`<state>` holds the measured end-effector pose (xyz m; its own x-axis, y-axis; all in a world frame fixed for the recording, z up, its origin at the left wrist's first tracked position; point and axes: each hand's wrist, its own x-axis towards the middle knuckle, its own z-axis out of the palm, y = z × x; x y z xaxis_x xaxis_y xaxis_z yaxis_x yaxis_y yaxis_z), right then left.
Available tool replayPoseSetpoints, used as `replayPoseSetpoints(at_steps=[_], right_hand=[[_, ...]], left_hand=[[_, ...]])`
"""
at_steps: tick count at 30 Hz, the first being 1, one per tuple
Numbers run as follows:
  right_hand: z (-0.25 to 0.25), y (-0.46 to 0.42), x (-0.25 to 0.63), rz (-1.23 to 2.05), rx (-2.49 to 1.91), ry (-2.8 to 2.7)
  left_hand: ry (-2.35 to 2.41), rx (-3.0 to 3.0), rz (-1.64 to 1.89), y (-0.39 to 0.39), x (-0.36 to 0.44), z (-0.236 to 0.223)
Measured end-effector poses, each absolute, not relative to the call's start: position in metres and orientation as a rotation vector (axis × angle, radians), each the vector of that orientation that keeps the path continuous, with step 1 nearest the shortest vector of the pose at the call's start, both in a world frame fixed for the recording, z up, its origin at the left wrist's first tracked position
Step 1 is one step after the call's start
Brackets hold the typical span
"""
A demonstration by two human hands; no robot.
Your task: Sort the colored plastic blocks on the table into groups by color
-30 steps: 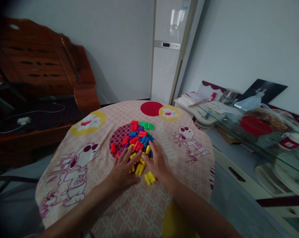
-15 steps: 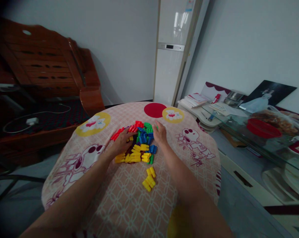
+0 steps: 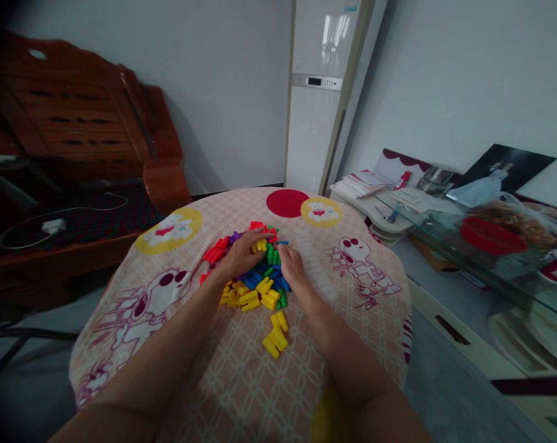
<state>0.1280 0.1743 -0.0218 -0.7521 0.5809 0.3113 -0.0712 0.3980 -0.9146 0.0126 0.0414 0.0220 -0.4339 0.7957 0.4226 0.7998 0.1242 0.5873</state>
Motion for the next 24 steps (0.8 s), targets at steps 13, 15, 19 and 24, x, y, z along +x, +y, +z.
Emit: replayPoseSetpoints(at_steps=[13,15,19,24], right_hand=[[-0.039,0.209,0.156,1.325,-0.632,-1.834],[-0.042,0.201,0.153,1.362,-0.607,-1.840],[-0.038,0.181,0.149,1.355,-0.604,-1.941],[-0.029,0.166,0.148,1.387,-0.561,-2.014]], left_hand=[[-2.558,-1.744,-0.639,0.012,0.113,0.001],[-2.570,-1.573,-0.670,0.005,0.097,-0.007],[-2.428,-1.562,-0.925,0.001,0.045,-0.015],[-2.305,-1.643,-1.218,0.012,0.004,-0.001]])
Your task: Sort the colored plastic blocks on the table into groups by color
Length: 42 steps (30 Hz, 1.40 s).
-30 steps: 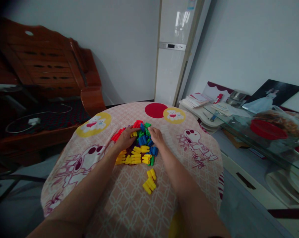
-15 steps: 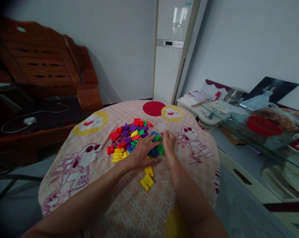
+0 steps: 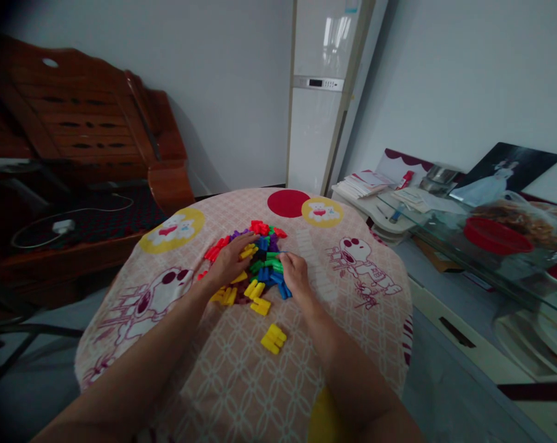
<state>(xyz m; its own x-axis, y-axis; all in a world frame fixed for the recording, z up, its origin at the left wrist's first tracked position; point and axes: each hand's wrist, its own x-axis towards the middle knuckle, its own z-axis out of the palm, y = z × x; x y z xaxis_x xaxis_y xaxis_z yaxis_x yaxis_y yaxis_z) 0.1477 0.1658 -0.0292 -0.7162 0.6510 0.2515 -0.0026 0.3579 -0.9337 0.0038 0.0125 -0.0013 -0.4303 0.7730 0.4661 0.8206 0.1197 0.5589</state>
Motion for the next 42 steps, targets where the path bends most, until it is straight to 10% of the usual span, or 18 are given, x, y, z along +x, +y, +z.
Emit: replayPoseSetpoints(at_steps=[9,21,42], right_hand=[[-0.029,0.165,0.155,1.397,-0.569,-1.958],[-0.032,0.170,0.150,1.159,-0.533,-2.067],[-0.022,0.154,0.159,1.142,-0.579,-2.088]], left_hand=[[-2.165,-1.404,-1.899,0.009,-0.008,0.035],[-2.752,-1.710,-0.767,-0.016,-0.002,0.026],[-2.594,-1.174,-1.244,0.017,0.014,0.001]])
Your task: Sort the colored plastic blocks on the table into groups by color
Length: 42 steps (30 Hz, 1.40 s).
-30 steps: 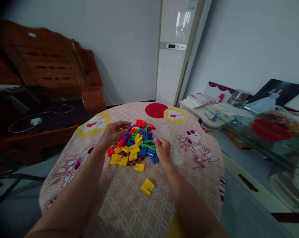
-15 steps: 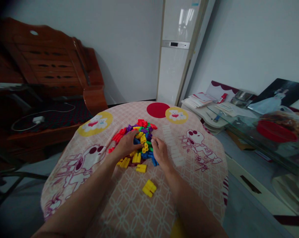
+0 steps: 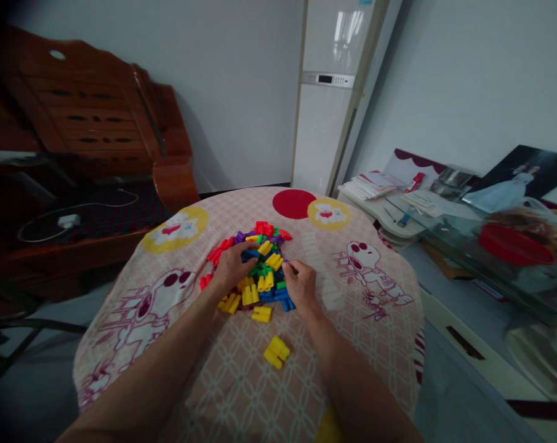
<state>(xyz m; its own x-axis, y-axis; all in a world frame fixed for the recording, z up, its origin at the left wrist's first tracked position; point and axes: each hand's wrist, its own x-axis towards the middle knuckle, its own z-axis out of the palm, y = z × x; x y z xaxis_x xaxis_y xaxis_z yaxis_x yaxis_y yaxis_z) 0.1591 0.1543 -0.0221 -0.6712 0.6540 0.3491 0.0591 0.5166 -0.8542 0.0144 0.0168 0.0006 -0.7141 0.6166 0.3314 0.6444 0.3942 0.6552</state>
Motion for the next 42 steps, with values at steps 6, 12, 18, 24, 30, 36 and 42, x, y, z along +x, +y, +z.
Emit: replayPoseSetpoints(at_steps=[6,12,18,24,30,36,42], right_hand=[[-0.028,0.161,0.160,1.093,-0.639,-1.988],[-0.035,0.167,0.145,0.936,-0.438,-2.184],[-0.034,0.164,0.140,0.994,-0.452,-2.231],[-0.030,0.159,0.147,1.149,-0.328,-2.147],[-0.020,0.164,0.150,1.205,-0.463,-1.981],[-0.018,0.201,0.160,1.054,-0.777,-1.781],[-0.016,0.239,0.147,0.798,-0.815,-1.901]], left_hand=[[-2.567,-1.072,-1.256,0.012,0.007,-0.005],[-2.562,-1.137,-1.199,0.016,0.006,-0.013],[-2.601,-1.104,-1.206,0.016,0.004,-0.015],[-2.621,-1.094,-1.223,0.018,0.003,-0.013],[-2.594,-1.143,-1.221,0.014,0.004,-0.009],[-2.338,-1.039,-1.154,0.011,0.017,0.020],[-2.142,-2.056,-1.270,0.017,0.109,0.060]])
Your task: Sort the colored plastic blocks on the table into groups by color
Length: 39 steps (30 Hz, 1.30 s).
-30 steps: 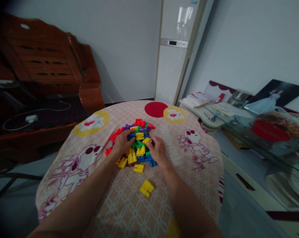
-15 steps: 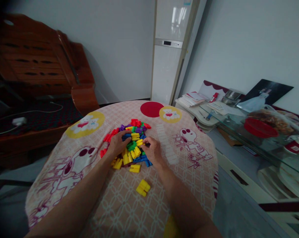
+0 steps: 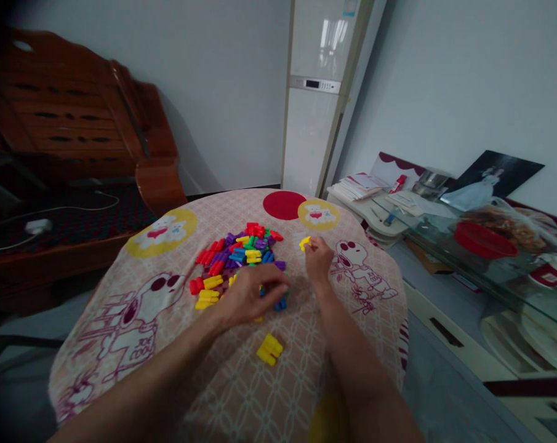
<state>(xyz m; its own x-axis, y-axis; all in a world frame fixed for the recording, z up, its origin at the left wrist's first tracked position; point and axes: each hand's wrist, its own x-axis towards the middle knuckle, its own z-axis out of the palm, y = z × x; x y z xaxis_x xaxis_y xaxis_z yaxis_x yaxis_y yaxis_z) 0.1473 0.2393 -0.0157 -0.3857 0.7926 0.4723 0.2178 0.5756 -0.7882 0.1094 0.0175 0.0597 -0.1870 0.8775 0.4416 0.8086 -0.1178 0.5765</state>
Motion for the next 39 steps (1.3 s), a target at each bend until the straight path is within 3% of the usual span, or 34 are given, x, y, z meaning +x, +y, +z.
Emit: replayPoseSetpoints(at_steps=[6,10,18,23,30,34,37,39], right_hand=[[-0.011,0.271,0.120,0.500,-0.815,-2.224],[-0.019,0.277,0.121,0.518,-0.787,-2.337],[-0.038,0.297,0.128,0.876,-0.805,-2.157],[-0.034,0.303,0.118,0.856,-0.631,-2.285],[-0.034,0.293,0.119,0.915,-0.779,-2.100],[-0.036,0.290,0.116,0.870,-0.844,-2.017],[-0.038,0.292,0.117,0.733,-0.873,-2.062],[-0.040,0.293,0.119,0.662,-0.879,-2.106]], left_hand=[[1.277,2.598,0.579,0.025,0.210,0.003],[1.044,2.708,0.645,0.035,0.219,-0.030],[0.847,2.608,0.669,0.045,0.223,-0.046],[0.638,2.668,0.734,0.051,0.245,-0.079],[0.681,2.457,0.606,0.057,0.263,-0.102],[0.688,2.373,0.467,0.057,0.265,-0.093],[0.653,2.555,0.596,0.047,0.244,-0.049],[0.960,2.547,0.749,0.038,0.214,-0.008]])
